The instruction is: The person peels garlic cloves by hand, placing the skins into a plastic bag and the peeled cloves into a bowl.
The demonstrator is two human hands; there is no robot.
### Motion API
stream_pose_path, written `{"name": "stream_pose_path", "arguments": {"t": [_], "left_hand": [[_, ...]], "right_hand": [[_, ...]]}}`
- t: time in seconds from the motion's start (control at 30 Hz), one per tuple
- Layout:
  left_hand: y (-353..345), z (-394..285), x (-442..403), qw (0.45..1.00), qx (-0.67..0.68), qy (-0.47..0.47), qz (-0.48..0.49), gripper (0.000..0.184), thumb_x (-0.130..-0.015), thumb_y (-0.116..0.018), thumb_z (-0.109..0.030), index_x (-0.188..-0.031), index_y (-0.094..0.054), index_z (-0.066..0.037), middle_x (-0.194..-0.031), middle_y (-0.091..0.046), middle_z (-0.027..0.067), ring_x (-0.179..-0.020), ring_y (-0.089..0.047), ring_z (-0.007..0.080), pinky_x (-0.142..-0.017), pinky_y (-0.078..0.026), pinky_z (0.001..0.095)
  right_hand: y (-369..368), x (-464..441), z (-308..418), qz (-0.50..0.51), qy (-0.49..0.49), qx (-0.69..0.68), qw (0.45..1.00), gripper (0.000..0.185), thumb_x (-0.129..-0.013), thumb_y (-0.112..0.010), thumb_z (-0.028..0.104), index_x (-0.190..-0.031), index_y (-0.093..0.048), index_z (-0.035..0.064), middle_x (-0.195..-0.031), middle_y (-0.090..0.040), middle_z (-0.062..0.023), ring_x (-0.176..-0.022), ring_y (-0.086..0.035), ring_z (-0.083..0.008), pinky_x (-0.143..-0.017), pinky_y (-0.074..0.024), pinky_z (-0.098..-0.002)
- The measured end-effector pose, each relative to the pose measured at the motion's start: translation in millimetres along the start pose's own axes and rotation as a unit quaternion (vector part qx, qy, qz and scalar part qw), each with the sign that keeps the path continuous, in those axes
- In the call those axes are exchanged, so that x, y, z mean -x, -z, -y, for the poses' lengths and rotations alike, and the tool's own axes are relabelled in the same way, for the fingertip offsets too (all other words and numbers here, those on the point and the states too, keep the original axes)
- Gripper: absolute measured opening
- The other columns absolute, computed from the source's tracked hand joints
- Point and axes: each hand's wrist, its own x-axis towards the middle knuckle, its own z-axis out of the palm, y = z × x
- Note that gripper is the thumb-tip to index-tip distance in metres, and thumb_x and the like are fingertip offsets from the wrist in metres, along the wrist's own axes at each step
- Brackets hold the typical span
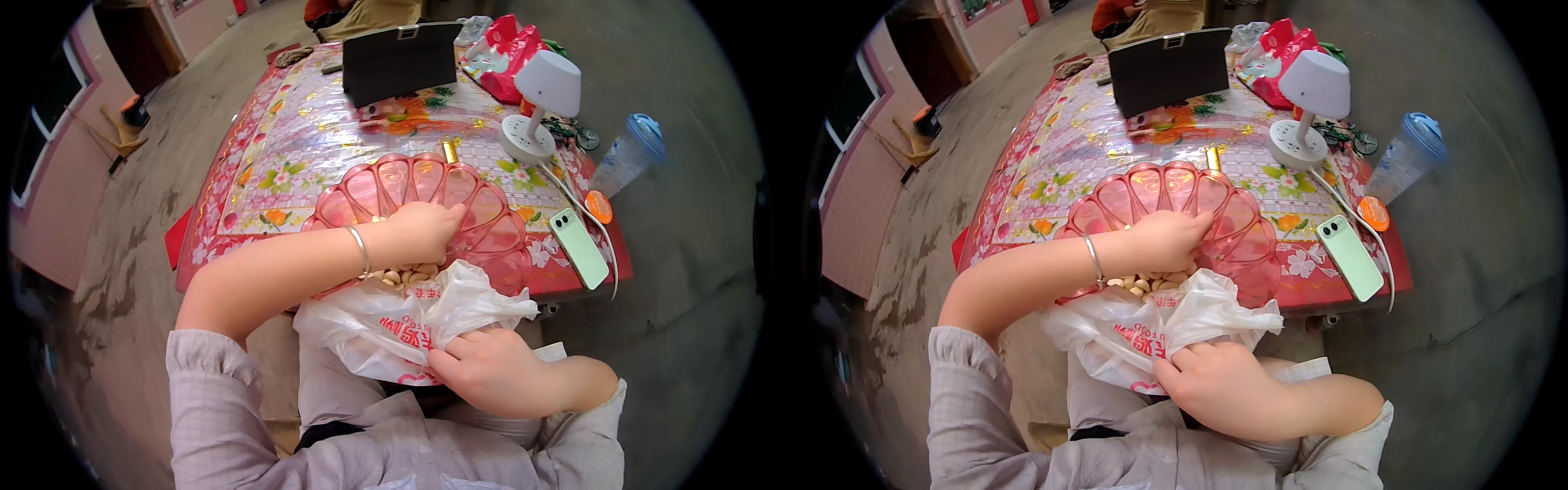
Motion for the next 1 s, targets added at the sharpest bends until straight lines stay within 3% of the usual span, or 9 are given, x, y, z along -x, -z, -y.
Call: {"name": "stream_pose_path", "arguments": {"t": [0.33, 0.53, 0.6, 0.63, 0.67, 0.73, 0.8, 0.87, 1.0], "left_hand": [[-1, 22, 1, 0.981, -0.107, -0.163, -0.008, 0.032, -0.072, -0.056, -0.013, -0.098, -0.044, 0.001, -0.097, -0.05, 0.017, -0.085, -0.054, 0.0303, -0.069, -0.044, 0.0377], [23, 26, 1, 0.963, 0.249, 0.019, -0.098, 0.015, -0.083, -0.047, -0.016, -0.091, -0.049, -0.004, -0.075, -0.054, 0.0081, -0.069, -0.054, 0.017, -0.063, -0.044, 0.0309], [27, 33, -1, 0.829, 0.546, 0.109, -0.056, 0.016, -0.083, -0.045, -0.016, -0.091, -0.049, -0.004, -0.072, -0.053, 0.0058, -0.068, -0.053, 0.0131, -0.062, -0.043, 0.0288], [27, 31, -1, 0.832, 0.529, 0.144, -0.083, 0.018, -0.077, -0.05, -0.014, -0.088, -0.052, -0.001, -0.074, -0.058, 0.0141, -0.071, -0.057, 0.0276, -0.062, -0.045, 0.0341], [26, 29, -1, 0.832, 0.529, 0.145, -0.083, 0.018, -0.077, -0.05, -0.014, -0.088, -0.052, -0.001, -0.074, -0.058, 0.0141, -0.071, -0.057, 0.0276, -0.062, -0.045, 0.0341], [31, 3, 2, 0.98, 0.105, 0.167, -0.036, 0.026, -0.074, -0.053, -0.026, -0.084, -0.058, -0.002, -0.076, -0.06, 0.0146, -0.074, -0.059, 0.0248, -0.064, -0.045, 0.0321], [26, -10, -1, 0.983, 0.043, 0.177, 0.023, 0.03, -0.071, -0.054, -0.033, -0.082, -0.062, -0.006, -0.079, -0.061, 0.0133, -0.077, -0.06, 0.0232, -0.063, -0.047, 0.0329], [23, -18, 0, 0.981, -0.154, 0.064, 0.099, 0.04, -0.072, -0.054, -0.04, -0.069, -0.061, -0.001, -0.069, -0.059, 0.0146, -0.066, -0.059, 0.028, -0.055, -0.047, 0.0373], [3, -8, -8, 0.978, -0.165, 0.034, 0.126, 0.035, -0.073, -0.053, -0.036, -0.073, -0.061, -0.002, -0.071, -0.06, 0.0139, -0.066, -0.059, 0.0289, -0.054, -0.047, 0.0386]], "right_hand": [[-1, 2, -2, -0.004, -0.004, -0.015, 1.0, 0.013, -0.063, -0.053, 0.011, -0.073, -0.049, 0.0039, -0.066, -0.052, -0.0056, -0.061, -0.056, -0.0179, -0.048, -0.0449, -0.0273], [-3, 2, -3, 0.006, 0.003, -0.02, 1.0, 0.013, -0.064, -0.053, 0.011, -0.074, -0.049, 0.0034, -0.067, -0.053, -0.0063, -0.062, -0.057, -0.0182, -0.049, -0.0457, -0.0277], [-1, 2, -3, 0.011, 0.003, -0.015, 1.0, 0.014, -0.064, -0.053, 0.011, -0.075, -0.05, 0.0033, -0.066, -0.053, -0.0062, -0.061, -0.057, -0.018, -0.049, -0.0459, -0.0276], [-1, 1, -2, 0.011, 0.003, -0.016, 1.0, 0.014, -0.064, -0.053, 0.011, -0.075, -0.05, 0.0033, -0.066, -0.053, -0.0062, -0.061, -0.057, -0.018, -0.049, -0.0459, -0.0276], [-1, 1, -2, 0.012, 0.001, -0.014, 1.0, 0.014, -0.063, -0.053, 0.011, -0.074, -0.049, 0.0035, -0.066, -0.053, -0.0062, -0.061, -0.057, -0.018, -0.049, -0.0458, -0.0276], [0, 1, -2, 0.013, 0.0, -0.012, 1.0, 0.014, -0.063, -0.053, 0.011, -0.074, -0.049, 0.0036, -0.066, -0.053, -0.0062, -0.061, -0.057, -0.0179, -0.048, -0.0458, -0.0275], [-1, 1, -2, 0.012, -0.001, -0.019, 1.0, 0.013, -0.063, -0.053, 0.011, -0.073, -0.049, 0.0038, -0.065, -0.052, -0.0061, -0.06, -0.057, -0.0177, -0.048, -0.0454, -0.0273], [-1, 1, -2, 0.014, 0.001, -0.014, 1.0, 0.013, -0.063, -0.053, 0.011, -0.073, -0.048, 0.0039, -0.065, -0.052, -0.0061, -0.06, -0.057, -0.0176, -0.048, -0.0452, -0.0273], [-3, 2, -2, 0.004, 0.003, -0.009, 1.0, 0.012, -0.063, -0.053, 0.011, -0.072, -0.048, 0.0041, -0.065, -0.052, -0.0063, -0.06, -0.056, -0.0175, -0.047, -0.0448, -0.0273]]}}
